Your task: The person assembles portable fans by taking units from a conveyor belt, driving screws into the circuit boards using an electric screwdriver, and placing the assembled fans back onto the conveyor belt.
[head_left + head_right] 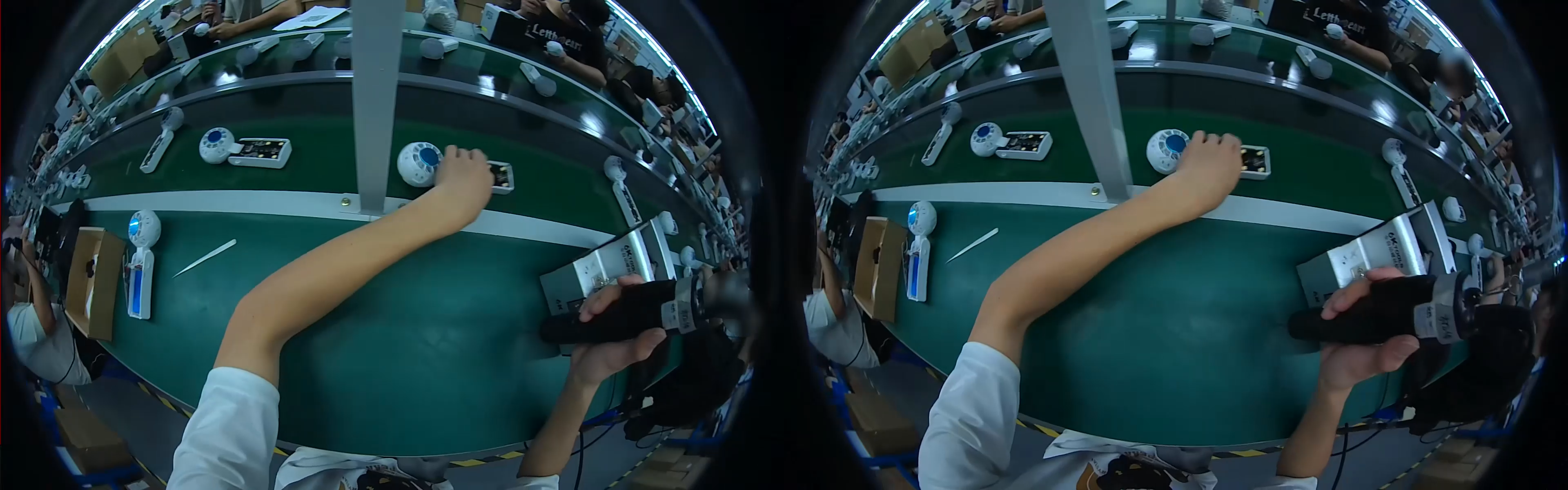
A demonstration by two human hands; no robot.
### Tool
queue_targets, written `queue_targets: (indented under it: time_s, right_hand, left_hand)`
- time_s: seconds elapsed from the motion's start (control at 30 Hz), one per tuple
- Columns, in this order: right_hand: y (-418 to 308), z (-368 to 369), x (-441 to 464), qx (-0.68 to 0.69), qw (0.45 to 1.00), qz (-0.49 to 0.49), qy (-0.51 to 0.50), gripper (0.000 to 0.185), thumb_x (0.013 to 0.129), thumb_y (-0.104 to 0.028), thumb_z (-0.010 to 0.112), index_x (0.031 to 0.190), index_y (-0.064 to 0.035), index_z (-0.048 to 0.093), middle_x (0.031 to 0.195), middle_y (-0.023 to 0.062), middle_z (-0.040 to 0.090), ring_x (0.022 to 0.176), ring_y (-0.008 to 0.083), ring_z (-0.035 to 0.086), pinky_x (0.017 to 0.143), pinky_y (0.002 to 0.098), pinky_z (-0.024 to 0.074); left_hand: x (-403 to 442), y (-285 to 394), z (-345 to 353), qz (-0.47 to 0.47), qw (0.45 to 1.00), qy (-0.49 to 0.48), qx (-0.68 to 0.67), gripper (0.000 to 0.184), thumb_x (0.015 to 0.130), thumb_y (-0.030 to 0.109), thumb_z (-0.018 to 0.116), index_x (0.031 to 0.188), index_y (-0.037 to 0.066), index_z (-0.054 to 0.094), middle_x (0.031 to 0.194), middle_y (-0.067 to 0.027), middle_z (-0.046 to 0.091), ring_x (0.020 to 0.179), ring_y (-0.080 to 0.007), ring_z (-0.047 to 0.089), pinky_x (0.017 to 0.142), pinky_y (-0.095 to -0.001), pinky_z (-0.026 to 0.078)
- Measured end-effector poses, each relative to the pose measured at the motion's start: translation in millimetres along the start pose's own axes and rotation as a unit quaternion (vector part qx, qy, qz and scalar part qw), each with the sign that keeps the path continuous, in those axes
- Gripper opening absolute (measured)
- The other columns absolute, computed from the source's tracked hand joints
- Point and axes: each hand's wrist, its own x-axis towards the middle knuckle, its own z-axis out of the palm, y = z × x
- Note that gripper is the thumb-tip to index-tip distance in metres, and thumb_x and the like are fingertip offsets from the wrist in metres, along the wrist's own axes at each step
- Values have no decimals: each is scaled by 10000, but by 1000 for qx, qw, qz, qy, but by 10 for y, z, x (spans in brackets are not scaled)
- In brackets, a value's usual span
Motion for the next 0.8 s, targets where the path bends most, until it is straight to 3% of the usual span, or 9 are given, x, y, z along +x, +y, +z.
queue_targets:
  time_s: [0.13,0.23,0.27,0.33,0.4,0.43,0.67,0.73,0.8]
  right_hand:
    - [-35,20,2,-36,999,3,11,857,861,-801,409,1069,22,525,644,71,519,512,126,499,449,231,395]
    - [-36,26,3,-33,999,11,16,881,829,-828,433,1055,19,523,629,70,512,492,136,498,453,225,405]
    - [-33,6,0,-37,999,7,20,881,829,-828,433,1055,19,523,629,70,512,492,136,498,453,225,405]
    - [-18,-63,-12,12,999,36,20,891,806,-809,508,1086,37,523,645,89,568,554,163,580,509,253,486]
    - [44,-363,87,19,998,53,-32,899,790,-789,560,1140,37,502,684,111,579,584,196,585,526,286,497]
    - [54,-452,105,23,994,79,-78,919,774,-769,612,1194,37,480,723,132,589,615,230,591,542,320,508]
    - [12,-555,182,54,990,53,-116,864,839,-754,532,1247,5,463,776,145,581,650,236,563,587,338,477]
    - [151,-798,318,84,970,47,-225,867,854,-750,507,1271,8,451,776,140,576,664,237,557,600,330,469]
    - [68,-850,333,-2,963,122,-242,881,858,-759,485,1295,5,438,774,136,571,667,233,550,601,315,458]
  left_hand:
    - [-20,22,-19,-48,999,21,4,475,839,75,639,1262,-90,499,1165,-218,595,1061,-342,592,923,-418,445]
    - [-262,100,-717,27,987,87,-135,581,823,158,723,1276,-104,473,1156,-218,598,1082,-370,585,923,-454,469]
    - [-383,198,-1131,36,969,104,-223,522,826,158,718,1250,-74,522,1121,-195,618,1036,-359,607,871,-423,494]
    - [-642,381,-1642,165,873,192,-416,197,759,93,671,903,-26,605,931,-172,622,838,-366,634,695,-425,511]
    - [-1003,555,-2076,157,813,22,-561,218,767,139,689,866,-52,652,917,-157,625,829,-331,649,691,-369,528]
    - [-999,489,-2022,148,812,26,-564,218,767,139,689,866,-52,652,917,-157,625,829,-331,649,691,-369,528]
    - [-1128,379,-1794,64,794,75,-600,212,766,128,692,878,-49,658,926,-156,628,831,-324,650,693,-365,530]
    - [-1228,308,-1657,22,795,96,-598,211,766,124,693,881,-48,660,929,-155,629,832,-322,651,693,-364,530]
    - [-1353,209,-1565,-30,796,106,-595,209,765,121,694,885,-47,661,931,-155,630,832,-320,651,694,-362,531]
